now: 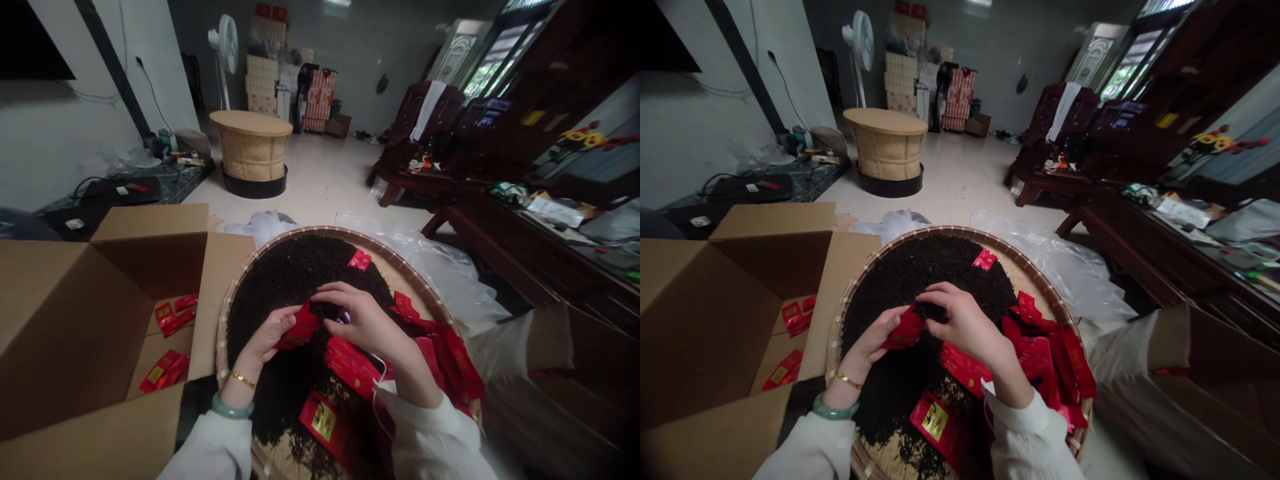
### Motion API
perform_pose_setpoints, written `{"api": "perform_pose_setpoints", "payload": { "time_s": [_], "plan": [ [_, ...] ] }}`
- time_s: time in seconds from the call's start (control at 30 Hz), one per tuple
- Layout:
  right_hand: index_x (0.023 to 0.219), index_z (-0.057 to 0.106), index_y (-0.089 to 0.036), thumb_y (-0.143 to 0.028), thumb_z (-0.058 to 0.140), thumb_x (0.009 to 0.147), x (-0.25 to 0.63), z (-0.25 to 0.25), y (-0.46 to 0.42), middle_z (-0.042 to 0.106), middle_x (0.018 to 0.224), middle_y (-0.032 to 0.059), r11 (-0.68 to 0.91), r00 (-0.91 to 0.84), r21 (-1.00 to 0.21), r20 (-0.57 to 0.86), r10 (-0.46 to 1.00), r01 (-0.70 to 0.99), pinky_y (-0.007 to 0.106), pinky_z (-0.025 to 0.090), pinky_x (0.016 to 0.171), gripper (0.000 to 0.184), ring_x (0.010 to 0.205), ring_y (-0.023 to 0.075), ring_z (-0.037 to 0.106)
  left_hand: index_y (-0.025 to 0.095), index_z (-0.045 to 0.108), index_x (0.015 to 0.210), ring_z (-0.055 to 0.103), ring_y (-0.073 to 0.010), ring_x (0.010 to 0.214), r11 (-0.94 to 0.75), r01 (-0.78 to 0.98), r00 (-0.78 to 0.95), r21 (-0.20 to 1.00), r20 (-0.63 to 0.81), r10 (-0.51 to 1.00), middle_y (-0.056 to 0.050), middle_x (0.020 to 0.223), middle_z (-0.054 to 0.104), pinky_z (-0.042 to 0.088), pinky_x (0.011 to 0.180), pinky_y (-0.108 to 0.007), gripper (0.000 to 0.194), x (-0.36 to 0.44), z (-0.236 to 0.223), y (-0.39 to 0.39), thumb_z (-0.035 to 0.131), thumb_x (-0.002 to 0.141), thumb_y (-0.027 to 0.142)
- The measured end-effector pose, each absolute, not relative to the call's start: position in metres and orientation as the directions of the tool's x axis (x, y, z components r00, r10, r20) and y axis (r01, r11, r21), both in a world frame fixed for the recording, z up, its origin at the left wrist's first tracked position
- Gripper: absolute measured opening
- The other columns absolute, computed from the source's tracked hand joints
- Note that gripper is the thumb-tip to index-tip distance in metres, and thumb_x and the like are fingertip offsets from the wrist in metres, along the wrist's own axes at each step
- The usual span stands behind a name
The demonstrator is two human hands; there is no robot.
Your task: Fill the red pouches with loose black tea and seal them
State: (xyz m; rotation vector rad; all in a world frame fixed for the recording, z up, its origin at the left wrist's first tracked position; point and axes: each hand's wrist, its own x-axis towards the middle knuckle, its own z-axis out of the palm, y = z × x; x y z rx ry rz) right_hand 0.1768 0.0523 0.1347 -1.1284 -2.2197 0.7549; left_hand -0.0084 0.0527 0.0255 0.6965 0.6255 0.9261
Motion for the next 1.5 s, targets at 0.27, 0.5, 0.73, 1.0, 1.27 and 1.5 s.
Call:
{"api": "perform_pose_setpoints", "payload": {
  "time_s": [0.27,0.5,0.73,1.0,1.27,1.5],
  "plan": [
    [0.101,0.065,-0.022,-0.013,0.055,0.079,0.175,0.137,0.046,0.067,0.095,0.0041,0.479,-0.480,-0.717,0.227,0.847,0.506,0.030,0.055,0.072,0.025,0.083,0.0162,0.065,0.009,0.069,0.101,0.064,-0.0157,0.058,0.424,-0.493,0.475,0.760,-0.173,0.863,-0.012,0.081,0.073,0.049,0.054,-0.023,0.069,-0.009,0.021,0.054,0.084,0.049,0.051],
    [0.107,0.062,-0.021,-0.016,0.044,0.087,0.166,0.131,0.044,0.068,0.102,0.0055,0.527,-0.429,-0.759,0.359,0.829,0.383,0.032,0.051,0.084,0.027,0.093,0.0169,0.064,0.008,0.067,0.104,0.065,-0.0181,0.059,0.376,-0.517,0.483,0.769,-0.100,0.870,-0.014,0.083,0.073,0.050,0.055,-0.026,0.067,-0.011,0.017,0.054,0.077,0.059,0.057],
    [0.121,0.056,-0.017,-0.018,0.062,0.072,0.182,0.057,0.032,0.061,0.112,0.0126,0.266,-0.390,-0.706,-0.017,0.921,0.657,0.039,0.049,0.087,0.050,0.100,0.0247,0.060,0.009,0.068,0.091,0.067,-0.0198,0.063,0.393,-0.618,0.476,0.681,-0.073,0.876,-0.015,0.084,0.073,0.052,0.058,-0.027,0.059,-0.014,0.019,0.054,0.073,0.062,0.059],
    [0.136,0.046,-0.030,0.002,0.068,0.052,0.144,-0.016,-0.008,0.041,0.141,0.0126,0.279,-0.335,-0.437,-0.056,0.940,0.855,0.052,0.046,0.092,0.092,0.118,0.0402,0.046,0.009,0.067,0.097,0.069,-0.0254,0.073,0.379,-0.624,0.457,0.683,-0.075,0.886,-0.017,0.090,0.073,0.054,0.063,-0.032,0.062,-0.013,0.019,0.054,0.074,0.061,0.059],
    [0.102,0.064,-0.025,-0.004,0.053,0.063,0.149,-0.024,0.005,0.055,0.117,0.0108,0.329,-0.314,-0.544,0.124,0.941,0.772,0.042,0.051,0.078,0.046,0.103,0.0320,0.052,0.009,0.068,0.090,0.069,-0.0229,0.069,0.378,-0.628,0.458,0.681,-0.070,0.886,-0.015,0.085,0.074,0.053,0.063,-0.031,0.058,-0.013,0.019,0.054,0.074,0.061,0.059],
    [0.088,0.062,-0.020,-0.017,0.054,0.066,0.174,-0.002,0.028,0.064,0.090,0.0074,0.223,-0.160,-0.820,0.162,0.974,0.528,0.036,0.051,0.074,0.023,0.082,0.0226,0.062,0.010,0.067,0.088,0.066,-0.0196,0.060,0.357,-0.623,0.437,0.696,-0.068,0.897,-0.014,0.080,0.073,0.051,0.056,-0.027,0.055,-0.013,0.020,0.054,0.074,0.063,0.058]
  ]
}}
